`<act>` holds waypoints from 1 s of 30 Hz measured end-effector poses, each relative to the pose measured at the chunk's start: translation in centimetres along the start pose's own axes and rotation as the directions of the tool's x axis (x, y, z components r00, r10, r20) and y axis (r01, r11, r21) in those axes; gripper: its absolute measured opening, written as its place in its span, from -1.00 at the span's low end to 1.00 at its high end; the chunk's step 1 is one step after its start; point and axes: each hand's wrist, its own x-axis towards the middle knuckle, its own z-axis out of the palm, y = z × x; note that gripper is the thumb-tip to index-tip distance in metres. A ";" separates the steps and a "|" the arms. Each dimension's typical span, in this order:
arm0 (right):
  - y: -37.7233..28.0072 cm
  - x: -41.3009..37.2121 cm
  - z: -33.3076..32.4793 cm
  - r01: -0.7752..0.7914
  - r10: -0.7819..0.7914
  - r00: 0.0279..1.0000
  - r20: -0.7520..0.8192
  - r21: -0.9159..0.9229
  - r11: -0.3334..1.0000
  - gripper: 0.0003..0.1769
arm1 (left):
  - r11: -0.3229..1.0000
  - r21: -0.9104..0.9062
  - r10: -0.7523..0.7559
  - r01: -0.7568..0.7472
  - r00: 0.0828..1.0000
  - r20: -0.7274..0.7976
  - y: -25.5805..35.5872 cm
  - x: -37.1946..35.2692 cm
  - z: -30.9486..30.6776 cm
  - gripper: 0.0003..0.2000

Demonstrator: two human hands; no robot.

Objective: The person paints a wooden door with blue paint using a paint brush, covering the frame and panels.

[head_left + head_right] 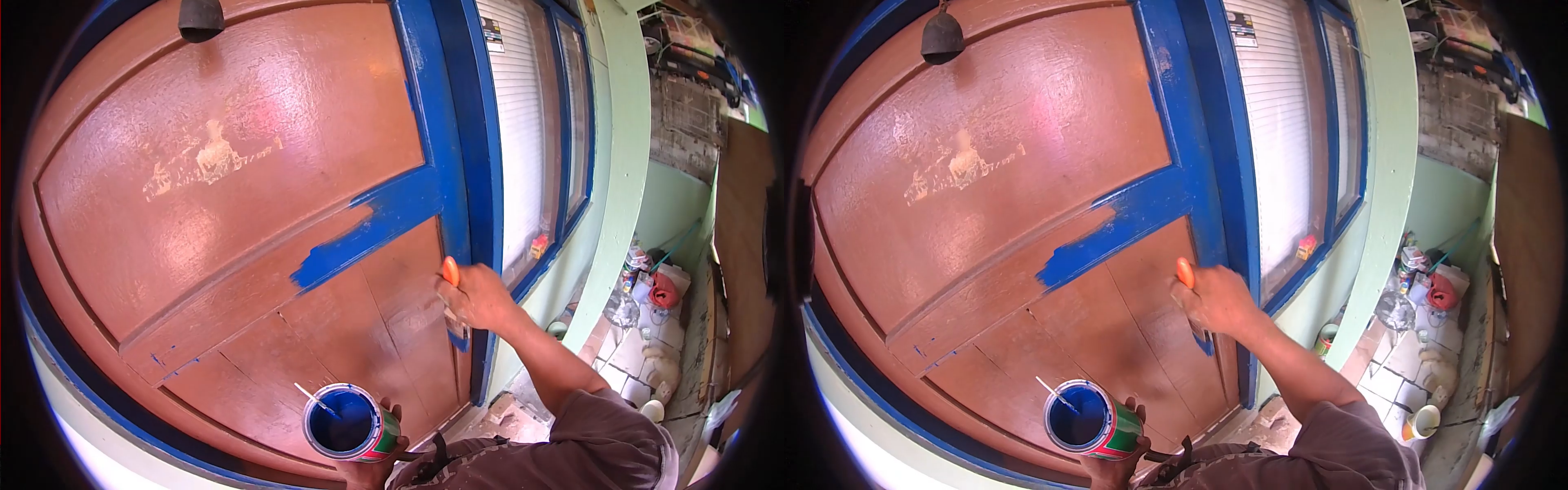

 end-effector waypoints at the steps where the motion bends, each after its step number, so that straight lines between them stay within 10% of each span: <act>1: 1.7 -0.6 1.1 0.013 -0.011 1.000 -0.017 0.107 0.994 -0.47 | 0.998 0.061 0.031 -0.032 0.999 0.017 -0.1 -0.1 -0.4 -0.26; 5: 5.2 -2.7 2.7 -0.366 0.341 0.930 0.133 0.363 0.857 -0.32 | 0.935 0.307 0.145 -0.179 0.981 0.131 0.7 -0.6 -4.4 -0.17; 10: 5.9 -4.8 3.4 -0.353 0.330 0.927 0.180 0.715 0.603 -0.49 | 0.850 0.474 0.243 -0.230 0.969 0.035 1.3 -0.8 -5.0 -0.17; 13: 5.0 -6.1 3.5 -0.329 0.316 0.927 0.200 0.838 0.436 -0.55 | 1.000 0.020 -0.012 0.012 1.000 -0.014 1.9 -1.0 -3.4 -0.26; 20: -1.0 -4.5 -0.6 0.016 0.297 0.953 -0.062 0.988 0.155 -0.52 | 0.983 0.184 -0.011 0.017 0.999 -0.034 4.0 -0.9 -3.3 -0.27; 25: -3.9 -7.3 1.8 -0.025 0.342 0.940 -0.006 0.996 0.084 -0.54 | 0.884 0.467 -0.017 -0.004 0.999 0.041 6.2 -1.0 -5.1 -0.27; 30: -6.1 -8.0 1.8 0.035 0.310 0.947 -0.084 0.986 0.162 -0.62 | 0.959 0.250 -0.143 0.132 0.989 0.025 7.1 -1.5 -4.6 -0.20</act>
